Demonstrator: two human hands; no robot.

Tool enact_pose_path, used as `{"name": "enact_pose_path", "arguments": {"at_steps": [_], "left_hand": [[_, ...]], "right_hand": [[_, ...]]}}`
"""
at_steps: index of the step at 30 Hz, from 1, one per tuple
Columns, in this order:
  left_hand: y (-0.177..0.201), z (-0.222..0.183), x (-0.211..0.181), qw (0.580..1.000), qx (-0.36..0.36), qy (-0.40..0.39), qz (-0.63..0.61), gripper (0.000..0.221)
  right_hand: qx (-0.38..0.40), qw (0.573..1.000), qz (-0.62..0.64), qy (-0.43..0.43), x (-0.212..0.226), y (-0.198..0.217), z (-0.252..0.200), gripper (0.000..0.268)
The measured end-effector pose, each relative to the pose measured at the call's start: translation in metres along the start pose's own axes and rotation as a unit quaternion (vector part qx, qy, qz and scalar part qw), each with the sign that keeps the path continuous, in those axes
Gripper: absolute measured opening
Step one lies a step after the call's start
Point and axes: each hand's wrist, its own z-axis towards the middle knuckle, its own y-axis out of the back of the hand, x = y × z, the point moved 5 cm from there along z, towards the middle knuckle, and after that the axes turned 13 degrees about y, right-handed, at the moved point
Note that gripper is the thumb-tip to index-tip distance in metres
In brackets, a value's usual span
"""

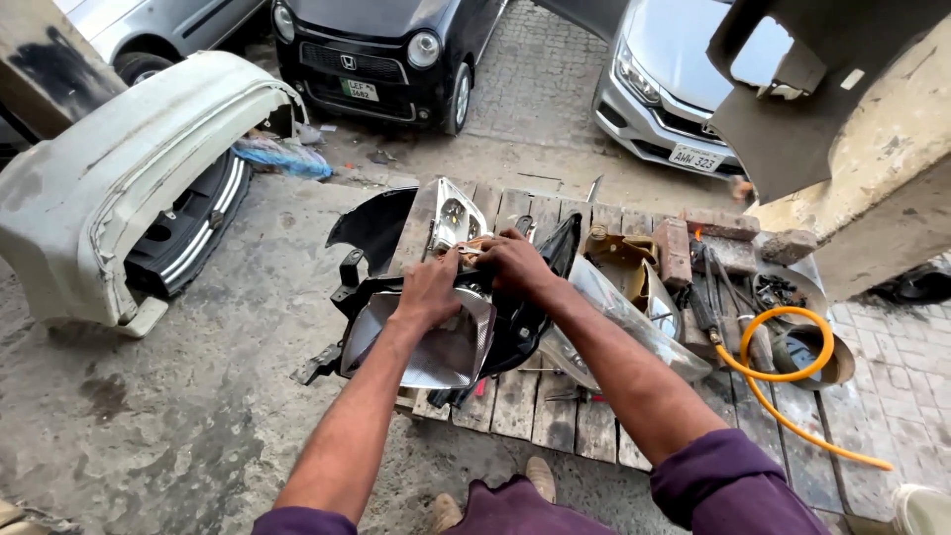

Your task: Disassembling and adjusting a car headlight assembly on a wooden workbench

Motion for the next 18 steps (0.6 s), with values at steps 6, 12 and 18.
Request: {"name": "enact_pose_path", "arguments": {"at_steps": [6, 12, 18], "left_hand": [[-0.003, -0.011, 0.002, 0.995, -0.05, -0.079, 0.023, 0.033], [-0.038, -0.003, 0.01, 0.988, -0.096, -0.119, 0.026, 0.046], [-0.066, 0.001, 0.021, 0.978, -0.136, -0.158, 0.029, 0.049]], "right_hand": [[-0.04, 0.997, -0.058, -0.032, 0.026, 0.011, -0.018, 0.022], [-0.036, 0.991, -0.093, -0.093, 0.048, 0.02, -0.024, 0.022], [-0.031, 0.981, -0.145, -0.126, 0.049, 0.001, -0.038, 0.02]]}}
